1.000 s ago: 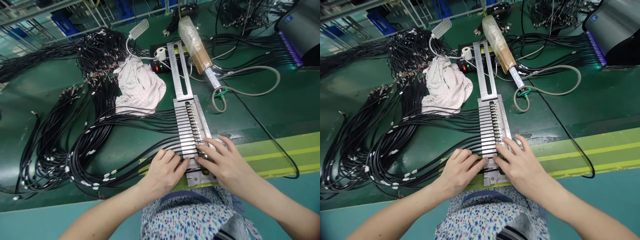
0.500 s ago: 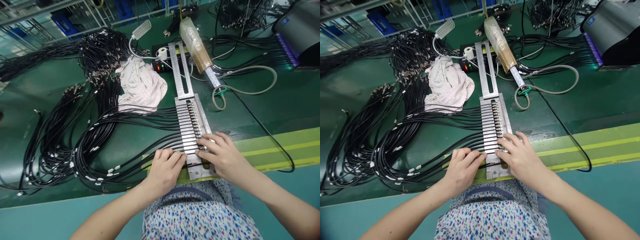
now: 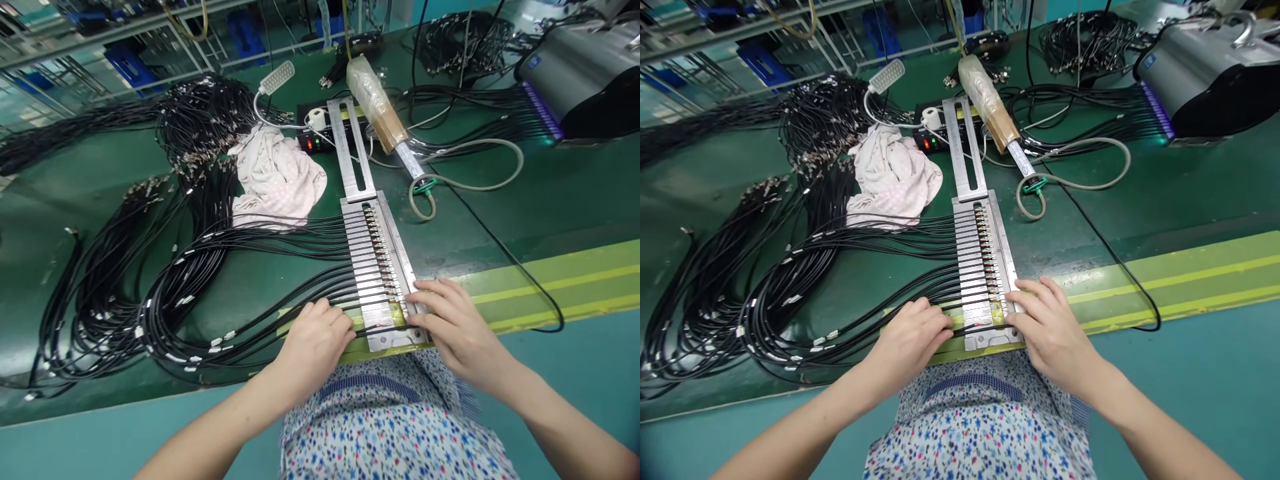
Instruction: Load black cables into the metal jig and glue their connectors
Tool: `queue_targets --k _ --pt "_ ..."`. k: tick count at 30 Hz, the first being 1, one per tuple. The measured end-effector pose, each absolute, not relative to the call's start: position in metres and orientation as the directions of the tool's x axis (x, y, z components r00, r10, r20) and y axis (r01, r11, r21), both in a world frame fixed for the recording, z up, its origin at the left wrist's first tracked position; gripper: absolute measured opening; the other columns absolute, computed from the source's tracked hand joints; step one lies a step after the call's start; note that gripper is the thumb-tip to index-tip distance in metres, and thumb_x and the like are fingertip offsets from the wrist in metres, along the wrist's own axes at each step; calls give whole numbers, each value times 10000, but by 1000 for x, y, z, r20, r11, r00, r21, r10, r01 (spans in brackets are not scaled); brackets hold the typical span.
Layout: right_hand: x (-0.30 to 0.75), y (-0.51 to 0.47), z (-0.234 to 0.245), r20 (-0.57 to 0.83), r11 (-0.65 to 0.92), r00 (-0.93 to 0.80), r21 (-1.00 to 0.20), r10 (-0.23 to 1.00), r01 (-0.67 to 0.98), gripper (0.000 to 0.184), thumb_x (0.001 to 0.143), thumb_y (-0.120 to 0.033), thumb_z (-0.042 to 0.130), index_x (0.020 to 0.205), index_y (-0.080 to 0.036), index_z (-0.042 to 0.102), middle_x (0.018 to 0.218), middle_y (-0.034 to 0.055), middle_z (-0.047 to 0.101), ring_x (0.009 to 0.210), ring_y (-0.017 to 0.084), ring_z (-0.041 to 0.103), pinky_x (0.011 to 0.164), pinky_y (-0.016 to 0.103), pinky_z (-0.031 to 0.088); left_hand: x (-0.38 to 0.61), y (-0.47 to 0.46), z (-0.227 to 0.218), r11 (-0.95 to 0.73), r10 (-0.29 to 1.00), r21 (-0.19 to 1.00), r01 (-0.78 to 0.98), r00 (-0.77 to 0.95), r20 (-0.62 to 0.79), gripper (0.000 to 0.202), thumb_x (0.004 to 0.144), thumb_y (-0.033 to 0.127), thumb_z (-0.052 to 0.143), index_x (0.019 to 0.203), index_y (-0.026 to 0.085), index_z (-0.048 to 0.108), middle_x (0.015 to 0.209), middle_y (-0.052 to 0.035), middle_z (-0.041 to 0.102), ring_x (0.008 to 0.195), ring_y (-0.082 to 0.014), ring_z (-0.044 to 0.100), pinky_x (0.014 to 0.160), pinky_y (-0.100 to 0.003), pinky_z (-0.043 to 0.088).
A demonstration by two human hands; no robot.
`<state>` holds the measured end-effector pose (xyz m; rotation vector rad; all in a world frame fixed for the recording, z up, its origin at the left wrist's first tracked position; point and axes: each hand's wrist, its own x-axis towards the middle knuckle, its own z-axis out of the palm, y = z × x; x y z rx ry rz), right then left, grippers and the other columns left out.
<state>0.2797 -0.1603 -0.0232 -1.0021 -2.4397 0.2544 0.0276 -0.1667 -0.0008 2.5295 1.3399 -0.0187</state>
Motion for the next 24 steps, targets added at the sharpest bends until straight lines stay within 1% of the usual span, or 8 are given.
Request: queue_targets --k 4,9,11,14,17,19,21,24 --pt "280 -164 -25 382 708 -597 -366 706 604 269 792 3 426 966 -157 554 1110 115 578 1164 283 438 963 564 354 32 -166 4 -528 786 252 811 579 -215 218 912 176 415 755 159 565 758 -34 569 747 -187 429 654 -319 349" --pt "282 -164 -28 403 702 -575 -383 712 601 283 800 -10 436 1008 -163 551 1118 111 584 1170 266 440 971 539 364 34 -167 7 -491 768 322 809 577 -279 181 915 154 384 819 152 538 804 -41 573 763 -184 445 671 -311 389" --pt "282 -164 -30 405 700 -572 -387 714 600 287 802 -16 436 1016 -167 553 1122 107 589 1168 264 445 975 542 362 33 -168 8 -499 760 327 803 586 -279 193 918 140 360 836 156 534 812 -40 570 763 -186 449 676 -316 393" --pt "283 -164 -33 400 695 -569 -396 718 600 287 807 -25 442 1031 -167 552 1130 108 590 1174 265 442 980 551 357 31 -168 9 -507 752 348 788 602 -267 221 925 147 342 791 163 517 781 -32 552 736 -180 450 654 -305 389" --pt "284 -165 -35 407 694 -563 -409 719 592 288 811 -26 441 1037 -171 547 1140 107 586 1180 262 437 975 544 367 32 -165 10 -466 822 365 806 547 -158 220 936 163 318 799 164 490 770 -25 538 713 -164 463 626 -285 383" --pt "285 -165 -36 416 695 -557 -417 719 586 288 814 -32 437 1038 -177 546 1143 103 585 1180 261 439 967 538 377 36 -162 9 -461 870 304 834 492 -30 227 940 166 303 798 168 480 753 -23 529 686 -160 466 618 -288 376" --pt "285 -165 -37 422 695 -552 -426 719 580 300 814 -37 437 1056 -178 545 1147 104 585 1181 261 441 963 538 383 43 -158 6 -500 864 190 845 501 47 228 930 152 321 765 178 476 714 -16 518 647 -165 459 604 -299 358" --pt "286 -165 -37 431 686 -534 -451 727 571 357 804 -30 443 1119 -174 529 1170 113 572 1181 258 451 974 535 384 52 -155 1 -590 807 68 804 591 13 211 896 104 375 730 186 476 669 -6 509 599 -169 449 576 -309 319"
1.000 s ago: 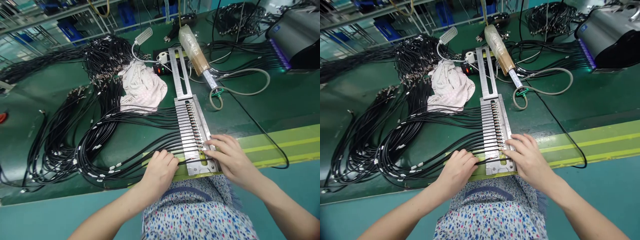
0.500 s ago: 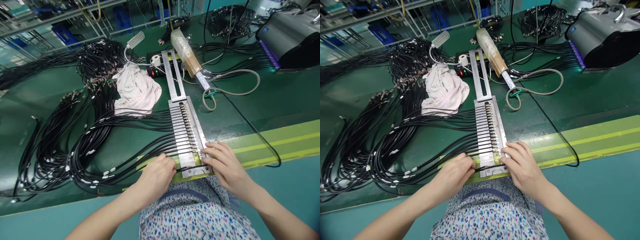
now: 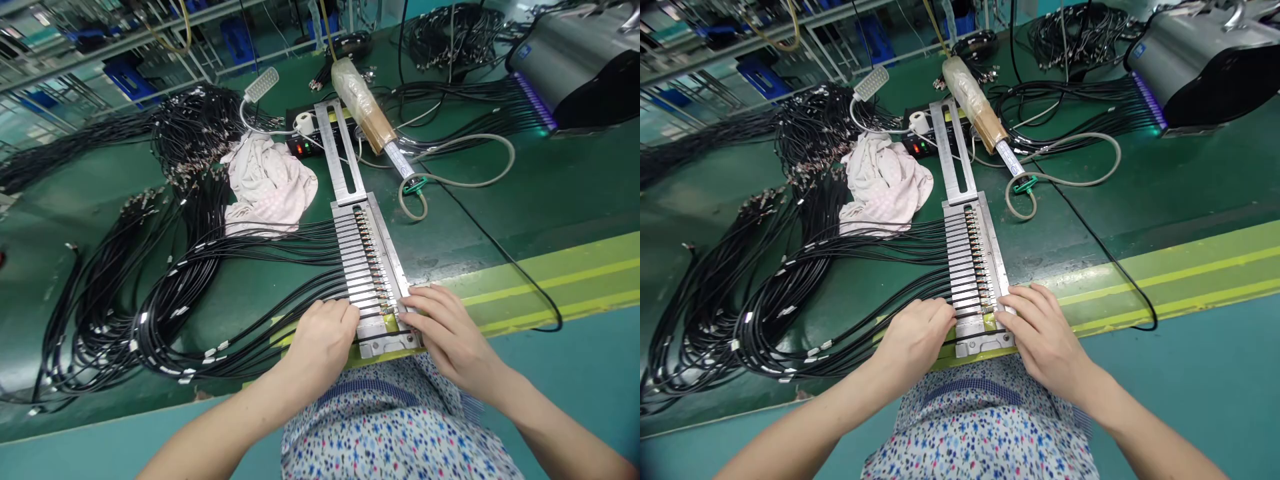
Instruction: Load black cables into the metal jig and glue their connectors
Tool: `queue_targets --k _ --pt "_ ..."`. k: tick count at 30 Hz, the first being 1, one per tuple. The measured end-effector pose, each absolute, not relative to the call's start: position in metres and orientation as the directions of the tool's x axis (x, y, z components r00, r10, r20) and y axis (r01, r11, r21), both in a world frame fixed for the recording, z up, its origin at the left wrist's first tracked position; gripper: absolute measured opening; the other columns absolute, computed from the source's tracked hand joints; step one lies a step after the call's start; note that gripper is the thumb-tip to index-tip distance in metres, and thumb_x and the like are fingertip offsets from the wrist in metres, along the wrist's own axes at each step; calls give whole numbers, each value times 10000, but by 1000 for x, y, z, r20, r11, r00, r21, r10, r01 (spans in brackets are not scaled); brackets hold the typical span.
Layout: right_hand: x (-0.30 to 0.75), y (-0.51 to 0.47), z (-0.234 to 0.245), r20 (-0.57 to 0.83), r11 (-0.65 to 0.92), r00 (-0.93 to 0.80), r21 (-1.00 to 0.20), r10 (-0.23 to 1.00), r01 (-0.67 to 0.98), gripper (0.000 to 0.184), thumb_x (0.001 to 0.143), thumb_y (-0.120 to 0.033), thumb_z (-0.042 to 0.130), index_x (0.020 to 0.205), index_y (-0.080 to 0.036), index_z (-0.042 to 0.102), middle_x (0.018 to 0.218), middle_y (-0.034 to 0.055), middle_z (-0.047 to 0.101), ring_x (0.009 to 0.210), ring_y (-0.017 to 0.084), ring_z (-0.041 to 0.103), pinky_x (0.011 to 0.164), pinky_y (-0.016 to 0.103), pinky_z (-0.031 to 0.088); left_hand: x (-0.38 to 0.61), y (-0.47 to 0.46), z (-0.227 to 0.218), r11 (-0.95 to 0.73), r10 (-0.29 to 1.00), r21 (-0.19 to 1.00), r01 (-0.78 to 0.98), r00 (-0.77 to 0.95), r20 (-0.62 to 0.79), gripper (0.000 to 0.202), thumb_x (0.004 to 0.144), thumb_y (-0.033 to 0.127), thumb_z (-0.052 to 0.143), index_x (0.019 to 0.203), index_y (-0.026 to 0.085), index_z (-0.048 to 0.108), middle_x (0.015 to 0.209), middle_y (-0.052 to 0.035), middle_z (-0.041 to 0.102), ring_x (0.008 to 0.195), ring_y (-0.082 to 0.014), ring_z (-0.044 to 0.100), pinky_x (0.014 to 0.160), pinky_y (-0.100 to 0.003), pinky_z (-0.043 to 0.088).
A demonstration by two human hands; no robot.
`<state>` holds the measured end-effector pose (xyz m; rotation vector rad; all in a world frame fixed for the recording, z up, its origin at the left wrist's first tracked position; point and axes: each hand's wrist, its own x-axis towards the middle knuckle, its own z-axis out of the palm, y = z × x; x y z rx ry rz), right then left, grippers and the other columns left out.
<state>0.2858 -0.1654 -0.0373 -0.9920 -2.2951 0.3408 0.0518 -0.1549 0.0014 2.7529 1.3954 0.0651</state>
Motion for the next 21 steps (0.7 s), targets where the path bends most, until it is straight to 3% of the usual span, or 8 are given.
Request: queue_targets --k 9,17,21 --pt "288 -162 -36 455 676 -501 -509 737 533 418 785 -3 441 1161 -176 503 1186 123 540 1150 248 472 961 510 406 60 -151 4 -649 760 23 761 649 -21 194 820 18 402 729 180 455 666 -13 516 588 -174 462 570 -302 316" --pt "290 -151 -23 452 710 -547 -452 705 540 415 784 3 408 1138 -180 523 1168 126 545 1156 261 457 948 527 392 65 -149 4 -640 768 -65 766 640 -19 207 759 -10 374 713 184 432 661 -23 487 600 -185 474 570 -312 360" --pt "291 -147 -20 438 701 -547 -447 713 555 436 782 -9 400 1145 -217 521 1156 107 560 1151 258 466 947 533 389 66 -149 4 -645 765 -40 764 643 -43 196 757 -4 380 723 182 432 664 -25 497 599 -187 481 571 -313 375"
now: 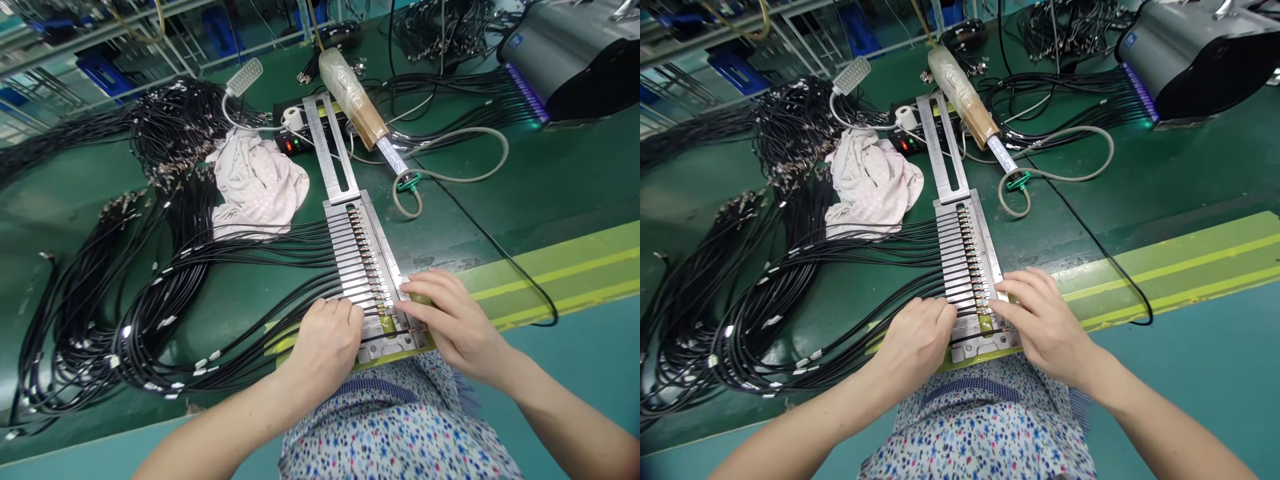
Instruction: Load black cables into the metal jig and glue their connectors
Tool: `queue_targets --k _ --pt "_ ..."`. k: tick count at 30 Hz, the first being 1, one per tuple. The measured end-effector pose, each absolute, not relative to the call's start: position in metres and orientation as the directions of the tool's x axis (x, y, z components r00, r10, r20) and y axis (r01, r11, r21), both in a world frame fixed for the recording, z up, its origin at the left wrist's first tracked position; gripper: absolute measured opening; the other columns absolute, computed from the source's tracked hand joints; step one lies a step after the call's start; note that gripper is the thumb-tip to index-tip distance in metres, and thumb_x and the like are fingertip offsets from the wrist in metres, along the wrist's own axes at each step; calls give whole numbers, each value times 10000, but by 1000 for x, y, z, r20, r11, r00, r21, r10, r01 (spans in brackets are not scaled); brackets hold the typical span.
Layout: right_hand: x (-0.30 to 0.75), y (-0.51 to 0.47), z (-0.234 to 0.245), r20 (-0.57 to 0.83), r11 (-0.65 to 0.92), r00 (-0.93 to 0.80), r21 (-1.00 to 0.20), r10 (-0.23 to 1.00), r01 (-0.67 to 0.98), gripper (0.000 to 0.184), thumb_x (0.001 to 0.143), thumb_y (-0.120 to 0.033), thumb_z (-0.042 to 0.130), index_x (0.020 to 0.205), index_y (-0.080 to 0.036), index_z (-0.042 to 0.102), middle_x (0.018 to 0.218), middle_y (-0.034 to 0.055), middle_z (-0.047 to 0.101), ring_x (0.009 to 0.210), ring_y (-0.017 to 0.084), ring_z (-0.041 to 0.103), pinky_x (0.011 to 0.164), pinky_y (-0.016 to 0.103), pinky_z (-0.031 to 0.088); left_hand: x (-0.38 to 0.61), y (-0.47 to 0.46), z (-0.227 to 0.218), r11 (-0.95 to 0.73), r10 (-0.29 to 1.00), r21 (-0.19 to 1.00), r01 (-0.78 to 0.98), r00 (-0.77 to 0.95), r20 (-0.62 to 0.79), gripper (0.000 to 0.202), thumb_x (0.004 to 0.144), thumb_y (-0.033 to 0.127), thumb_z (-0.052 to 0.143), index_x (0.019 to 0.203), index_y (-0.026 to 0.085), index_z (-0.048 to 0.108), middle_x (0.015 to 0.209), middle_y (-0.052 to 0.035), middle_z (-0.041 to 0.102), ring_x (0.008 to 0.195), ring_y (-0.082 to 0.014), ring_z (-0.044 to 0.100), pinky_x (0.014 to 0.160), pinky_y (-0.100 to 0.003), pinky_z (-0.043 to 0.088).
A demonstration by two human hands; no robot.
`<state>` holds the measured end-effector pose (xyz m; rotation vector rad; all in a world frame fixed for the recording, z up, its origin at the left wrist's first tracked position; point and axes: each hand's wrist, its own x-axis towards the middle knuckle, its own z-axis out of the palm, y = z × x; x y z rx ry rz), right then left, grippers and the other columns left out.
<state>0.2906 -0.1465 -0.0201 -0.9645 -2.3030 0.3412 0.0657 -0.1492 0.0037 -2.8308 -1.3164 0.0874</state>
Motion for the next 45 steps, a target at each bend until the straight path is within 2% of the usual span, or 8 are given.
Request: queue_targets --k 5,12,17,24,29,33,41,45 --pt "290 -144 -21 428 714 -572 -435 700 549 443 760 2 399 1122 -212 537 1148 105 565 1147 265 466 943 550 380 64 -150 3 -654 756 2 757 653 -32 198 749 -7 374 738 181 436 671 -24 501 606 -187 486 574 -314 379" --pt "288 -141 -18 413 708 -576 -437 706 554 445 761 -12 395 1118 -227 552 1138 91 582 1146 259 476 950 549 378 67 -152 6 -658 752 -35 752 659 10 198 754 -5 378 714 182 432 660 -25 492 591 -180 477 559 -314 361" --pt "287 -141 -19 422 723 -587 -421 691 548 433 747 3 406 1100 -188 569 1141 109 584 1148 265 472 955 554 371 69 -151 4 -670 742 -11 742 670 7 182 757 5 394 724 179 433 662 -22 497 590 -177 476 570 -314 369" --pt "268 -138 -16 319 768 -698 -289 641 572 391 785 -2 389 1028 -203 621 1153 99 598 1160 280 449 962 590 316 64 -152 -2 -674 739 45 737 673 37 189 835 33 359 756 172 459 693 -30 491 627 -185 472 575 -319 372" --pt "258 -135 -11 285 769 -715 -277 638 576 338 784 -14 396 948 -185 638 1041 87 635 1096 269 478 939 533 346 47 -154 -6 -730 684 104 676 721 112 203 903 105 344 979 121 532 831 -68 556 720 -182 493 617 -314 393" --pt "255 -134 -10 266 772 -726 -273 634 574 312 792 -27 394 911 -178 640 1018 81 641 1099 275 473 941 522 341 30 -157 -9 -766 642 95 635 755 133 303 901 127 365 1168 86 503 1005 -113 577 787 -200 474 639 -338 375" --pt "249 -138 -8 261 809 -766 -157 587 566 274 821 -43 409 936 -134 640 1090 107 633 1134 328 449 961 590 310 26 -160 -5 -760 649 46 648 759 51 353 894 145 412 1235 93 484 1070 -104 582 825 -206 457 629 -356 299" --pt "256 -138 -15 245 789 -750 -213 615 577 302 805 -13 415 955 -166 628 1104 93 620 1157 321 444 952 586 329 25 -172 -13 -726 686 67 685 712 153 314 889 128 414 1184 97 516 1069 -89 596 838 -204 455 654 -354 304"
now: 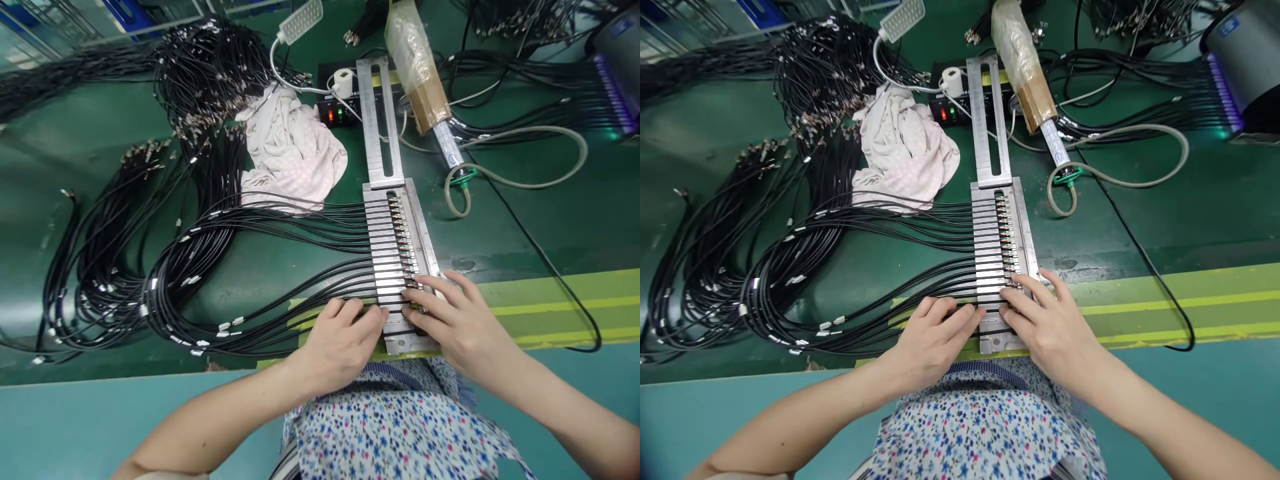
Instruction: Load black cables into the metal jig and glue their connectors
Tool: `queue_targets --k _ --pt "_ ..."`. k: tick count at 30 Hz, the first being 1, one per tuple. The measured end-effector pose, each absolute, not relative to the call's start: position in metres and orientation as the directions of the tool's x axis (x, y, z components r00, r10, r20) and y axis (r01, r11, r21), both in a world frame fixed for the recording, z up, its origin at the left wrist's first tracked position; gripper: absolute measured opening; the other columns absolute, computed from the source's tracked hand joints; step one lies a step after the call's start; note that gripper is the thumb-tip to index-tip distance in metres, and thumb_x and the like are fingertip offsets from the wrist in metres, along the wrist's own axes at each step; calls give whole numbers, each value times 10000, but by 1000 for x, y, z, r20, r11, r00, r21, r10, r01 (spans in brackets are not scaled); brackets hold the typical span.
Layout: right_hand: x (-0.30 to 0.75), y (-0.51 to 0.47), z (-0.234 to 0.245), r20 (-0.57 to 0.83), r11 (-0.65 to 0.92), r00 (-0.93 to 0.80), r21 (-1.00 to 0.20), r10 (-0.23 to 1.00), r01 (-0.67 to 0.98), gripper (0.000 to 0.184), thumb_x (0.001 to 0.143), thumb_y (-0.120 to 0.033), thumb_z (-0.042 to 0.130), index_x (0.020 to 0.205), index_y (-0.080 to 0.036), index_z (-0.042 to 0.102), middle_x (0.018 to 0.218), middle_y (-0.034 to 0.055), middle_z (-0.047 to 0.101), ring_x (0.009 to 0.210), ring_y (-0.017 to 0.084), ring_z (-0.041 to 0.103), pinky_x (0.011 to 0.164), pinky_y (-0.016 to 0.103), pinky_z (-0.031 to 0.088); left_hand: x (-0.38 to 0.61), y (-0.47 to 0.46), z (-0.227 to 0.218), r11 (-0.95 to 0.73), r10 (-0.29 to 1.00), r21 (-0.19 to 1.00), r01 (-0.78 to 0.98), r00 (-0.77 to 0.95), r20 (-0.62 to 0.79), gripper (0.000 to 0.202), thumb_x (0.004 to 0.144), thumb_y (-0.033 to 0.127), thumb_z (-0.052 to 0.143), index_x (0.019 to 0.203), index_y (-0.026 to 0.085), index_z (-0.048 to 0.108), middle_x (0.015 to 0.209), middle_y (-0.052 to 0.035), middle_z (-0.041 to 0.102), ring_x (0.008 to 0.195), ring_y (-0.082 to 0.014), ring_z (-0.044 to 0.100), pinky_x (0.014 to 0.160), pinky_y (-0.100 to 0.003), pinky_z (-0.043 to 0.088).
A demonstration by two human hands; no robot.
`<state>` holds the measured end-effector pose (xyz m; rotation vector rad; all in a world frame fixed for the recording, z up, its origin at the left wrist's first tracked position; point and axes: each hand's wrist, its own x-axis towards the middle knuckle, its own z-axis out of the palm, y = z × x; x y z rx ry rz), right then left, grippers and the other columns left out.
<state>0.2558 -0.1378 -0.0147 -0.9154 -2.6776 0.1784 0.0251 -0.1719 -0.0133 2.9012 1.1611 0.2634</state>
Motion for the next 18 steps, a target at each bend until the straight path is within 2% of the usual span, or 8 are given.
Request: queue_targets --k 4,9,13,18 --pt "272 -136 -21 319 761 -691 -316 648 567 425 771 46 392 1058 -199 588 1206 108 550 1198 311 424 928 573 365 25 -187 -29 -688 717 106 718 651 249 193 888 172 462 1051 134 558 964 -75 617 810 -196 459 664 -345 298" --pt "286 -142 -12 458 697 -528 -413 716 586 474 767 47 410 1144 -202 552 1165 125 553 1156 289 468 897 505 426 25 -186 -32 -689 714 155 708 629 307 143 891 113 421 910 126 562 719 -36 558 664 -166 390 605 -321 257" --pt "289 -149 -10 473 688 -503 -427 723 587 463 760 41 433 1130 -209 558 1145 117 564 1128 278 492 901 493 429 16 -178 -20 -640 756 162 751 579 304 130 881 89 434 845 130 552 722 -39 545 691 -169 394 619 -314 262" --pt "291 -153 -19 459 688 -515 -429 724 585 437 769 27 444 1126 -195 560 1130 122 568 1095 263 515 885 472 437 9 -177 -15 -654 747 137 744 607 271 176 876 68 423 762 144 533 688 -26 512 668 -164 355 611 -316 245"
